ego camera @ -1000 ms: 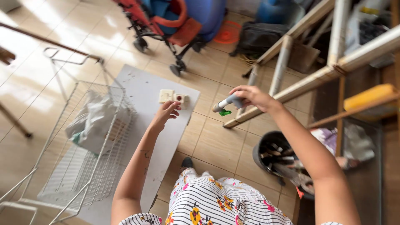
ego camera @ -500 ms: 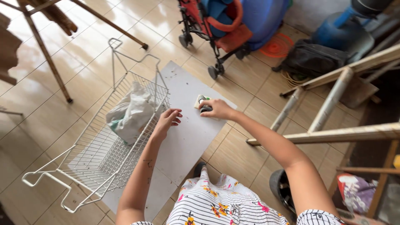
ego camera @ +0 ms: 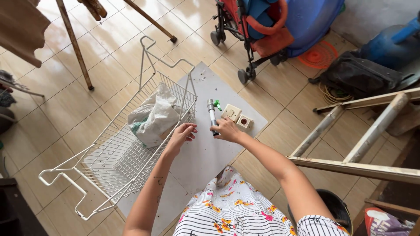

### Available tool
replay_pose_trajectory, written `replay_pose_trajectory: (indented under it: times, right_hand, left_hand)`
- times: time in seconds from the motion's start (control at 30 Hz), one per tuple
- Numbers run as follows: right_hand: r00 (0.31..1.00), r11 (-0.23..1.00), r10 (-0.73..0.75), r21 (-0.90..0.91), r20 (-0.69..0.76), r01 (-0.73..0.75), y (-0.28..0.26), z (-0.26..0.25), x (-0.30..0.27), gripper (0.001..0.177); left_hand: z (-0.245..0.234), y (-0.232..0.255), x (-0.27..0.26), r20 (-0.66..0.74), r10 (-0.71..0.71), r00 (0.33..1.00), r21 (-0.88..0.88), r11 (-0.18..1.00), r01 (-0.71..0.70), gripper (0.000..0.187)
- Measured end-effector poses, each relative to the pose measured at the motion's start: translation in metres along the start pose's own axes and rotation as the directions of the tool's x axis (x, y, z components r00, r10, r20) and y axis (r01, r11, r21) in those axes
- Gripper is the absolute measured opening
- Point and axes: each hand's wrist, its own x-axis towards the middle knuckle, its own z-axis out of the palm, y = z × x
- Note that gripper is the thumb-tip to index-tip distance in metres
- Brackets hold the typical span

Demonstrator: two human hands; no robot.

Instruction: Moving and organizing various tools and objects in a storage or garage area, including shifting a ladder and placing items into a bucket.

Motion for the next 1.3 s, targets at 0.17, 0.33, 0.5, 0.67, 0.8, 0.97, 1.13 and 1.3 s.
replay_pose_trajectory:
  times: [0.17,0.33,0.5,0.67,0.8,0.97,1.13,1.3]
  right_hand:
    - [0.999,0.994,-0.045,-0.098,-0.013,0.043,0.005,0.034,-0.002,0.04]
    - [0.999,0.986,-0.047,-0.161,0.015,0.049,0.006,0.06,-0.006,0.043]
    - [0.991,0.973,0.03,-0.229,0.132,0.001,0.01,0.082,-0.014,0.045]
    - [0.979,0.975,0.061,-0.222,0.196,-0.017,0.013,0.086,-0.016,0.046]
    - [0.965,0.974,0.095,-0.221,0.244,-0.04,0.01,0.08,-0.016,0.052]
    - [0.956,0.975,0.147,-0.197,0.253,-0.098,0.005,0.064,-0.012,0.059]
    - [0.945,0.978,0.19,-0.14,0.266,-0.157,0.007,0.049,-0.018,0.052]
    - [0.966,0.977,0.195,-0.125,0.171,-0.175,0.02,0.031,-0.042,0.037]
  left_hand:
    - [-0.006,-0.002,-0.004,0.009,-0.016,1.0,0.016,1.0,0.016,0.028]
    - [-0.009,0.003,-0.008,-0.007,-0.039,0.999,0.031,0.999,0.039,0.028]
    - [-0.013,0.001,-0.009,-0.021,-0.029,0.999,0.016,0.999,0.029,0.027]
    - [-0.016,0.0,-0.011,-0.038,-0.038,0.999,0.037,0.999,0.039,0.028]
    - [-0.017,-0.003,-0.011,-0.034,-0.03,0.999,0.04,0.999,0.031,0.028]
    - [-0.011,-0.003,-0.004,-0.017,-0.035,0.999,0.037,0.999,0.036,0.028]
    - [0.006,0.007,0.002,0.015,-0.026,1.0,0.072,0.997,0.024,0.029]
    - [0.029,0.009,0.013,0.075,-0.011,0.997,0.122,0.993,0.002,0.029]
